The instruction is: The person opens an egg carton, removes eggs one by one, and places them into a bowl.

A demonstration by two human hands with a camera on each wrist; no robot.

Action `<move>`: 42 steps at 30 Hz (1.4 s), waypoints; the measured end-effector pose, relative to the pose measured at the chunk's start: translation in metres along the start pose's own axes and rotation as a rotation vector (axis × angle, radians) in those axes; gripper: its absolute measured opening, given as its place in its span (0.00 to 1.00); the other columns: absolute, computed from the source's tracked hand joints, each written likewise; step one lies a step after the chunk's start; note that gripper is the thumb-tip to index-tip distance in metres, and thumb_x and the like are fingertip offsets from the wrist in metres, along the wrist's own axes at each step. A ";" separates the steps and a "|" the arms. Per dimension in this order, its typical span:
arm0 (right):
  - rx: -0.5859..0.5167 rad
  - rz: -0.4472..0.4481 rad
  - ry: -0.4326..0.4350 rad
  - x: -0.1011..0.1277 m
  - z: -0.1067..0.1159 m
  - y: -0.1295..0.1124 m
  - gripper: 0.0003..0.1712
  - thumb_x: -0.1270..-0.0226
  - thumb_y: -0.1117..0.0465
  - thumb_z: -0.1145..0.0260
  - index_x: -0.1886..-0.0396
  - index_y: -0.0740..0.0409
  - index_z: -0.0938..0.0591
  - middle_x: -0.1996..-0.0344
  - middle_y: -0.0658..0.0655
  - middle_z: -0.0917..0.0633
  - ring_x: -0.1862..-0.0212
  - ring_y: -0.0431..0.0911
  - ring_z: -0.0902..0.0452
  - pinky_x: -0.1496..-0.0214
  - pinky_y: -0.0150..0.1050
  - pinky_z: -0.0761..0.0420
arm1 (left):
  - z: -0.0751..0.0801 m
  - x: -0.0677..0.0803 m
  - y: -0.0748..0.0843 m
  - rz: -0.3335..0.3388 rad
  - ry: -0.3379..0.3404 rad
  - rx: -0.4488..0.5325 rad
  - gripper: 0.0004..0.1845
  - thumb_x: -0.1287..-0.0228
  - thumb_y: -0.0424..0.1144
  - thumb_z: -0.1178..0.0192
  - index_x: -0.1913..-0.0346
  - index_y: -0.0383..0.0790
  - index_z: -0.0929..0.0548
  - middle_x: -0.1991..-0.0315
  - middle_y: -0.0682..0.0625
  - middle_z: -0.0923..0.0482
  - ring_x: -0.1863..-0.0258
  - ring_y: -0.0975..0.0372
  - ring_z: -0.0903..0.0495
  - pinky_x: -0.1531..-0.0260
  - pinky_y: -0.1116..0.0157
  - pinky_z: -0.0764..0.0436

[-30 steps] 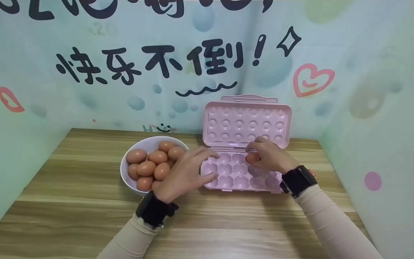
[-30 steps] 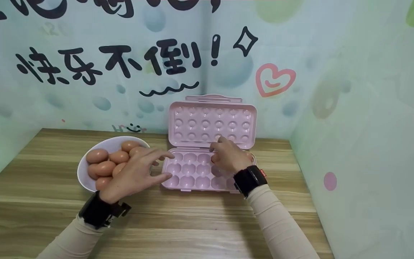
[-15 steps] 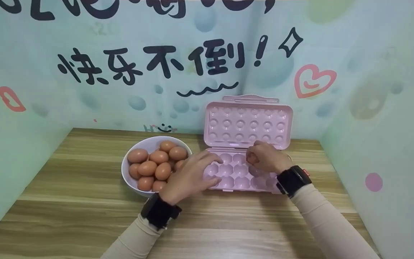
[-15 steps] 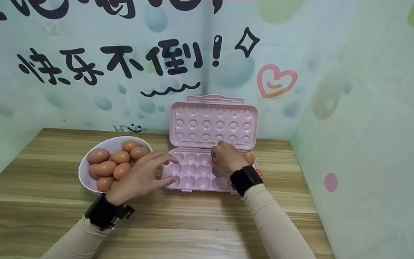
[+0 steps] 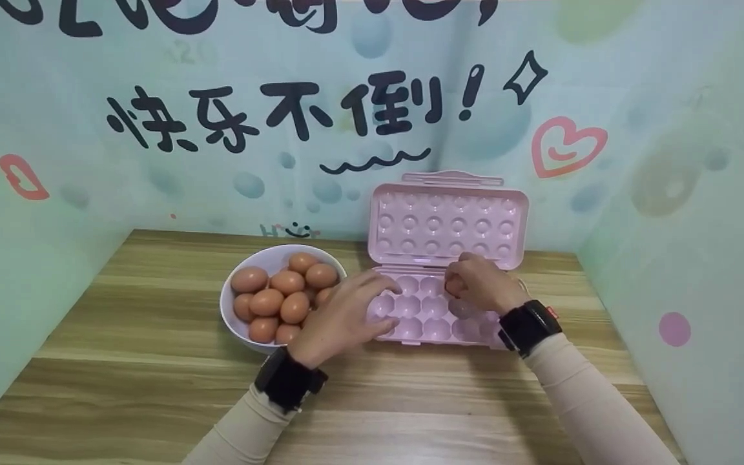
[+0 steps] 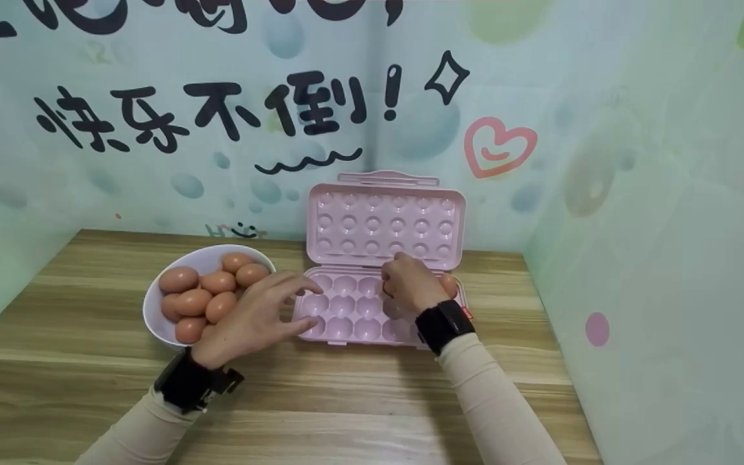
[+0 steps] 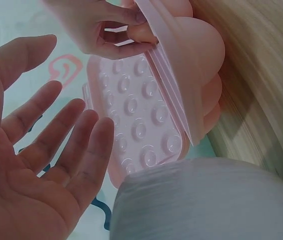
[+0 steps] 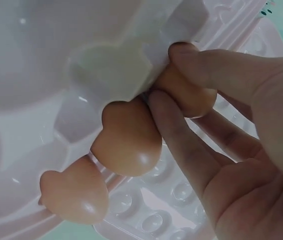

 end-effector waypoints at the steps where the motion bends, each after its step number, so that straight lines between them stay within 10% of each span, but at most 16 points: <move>1: 0.005 0.007 0.011 0.000 0.001 -0.001 0.08 0.46 0.76 0.28 0.67 0.62 0.12 0.71 0.55 0.20 0.64 0.47 0.27 0.59 0.42 0.23 | 0.000 0.000 0.000 -0.003 0.006 0.000 0.21 0.34 0.49 0.26 0.40 0.53 0.17 0.36 0.54 0.19 0.35 0.56 0.22 0.34 0.54 0.24; 16: -0.086 0.091 0.309 0.029 0.030 -0.026 0.14 0.43 0.70 0.21 0.56 0.61 0.11 0.63 0.57 0.14 0.60 0.50 0.20 0.56 0.46 0.17 | 0.003 -0.002 0.002 -0.061 0.102 0.008 0.20 0.33 0.44 0.28 0.40 0.50 0.17 0.40 0.55 0.19 0.40 0.61 0.20 0.39 0.61 0.21; 33: -0.626 -0.066 0.279 0.062 0.027 -0.070 0.20 0.35 0.64 0.21 0.45 0.59 0.16 0.48 0.58 0.13 0.49 0.53 0.11 0.45 0.41 0.12 | -0.002 -0.005 0.014 -0.166 0.124 0.087 0.26 0.36 0.39 0.24 0.36 0.45 0.19 0.39 0.51 0.19 0.41 0.57 0.19 0.42 0.61 0.18; 42: -0.712 -0.019 0.246 0.066 0.012 -0.087 0.20 0.34 0.63 0.21 0.46 0.61 0.18 0.49 0.59 0.15 0.50 0.52 0.12 0.45 0.43 0.12 | -0.008 -0.003 0.025 -0.218 0.138 0.125 0.25 0.37 0.42 0.22 0.40 0.43 0.19 0.42 0.50 0.19 0.44 0.60 0.19 0.45 0.66 0.17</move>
Point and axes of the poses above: each hand's wrist, its own x-axis away from the middle knuckle, its own z-axis out of the back of the hand, y = z × x, the point moved 4 cm from there along -x, towards the middle knuckle
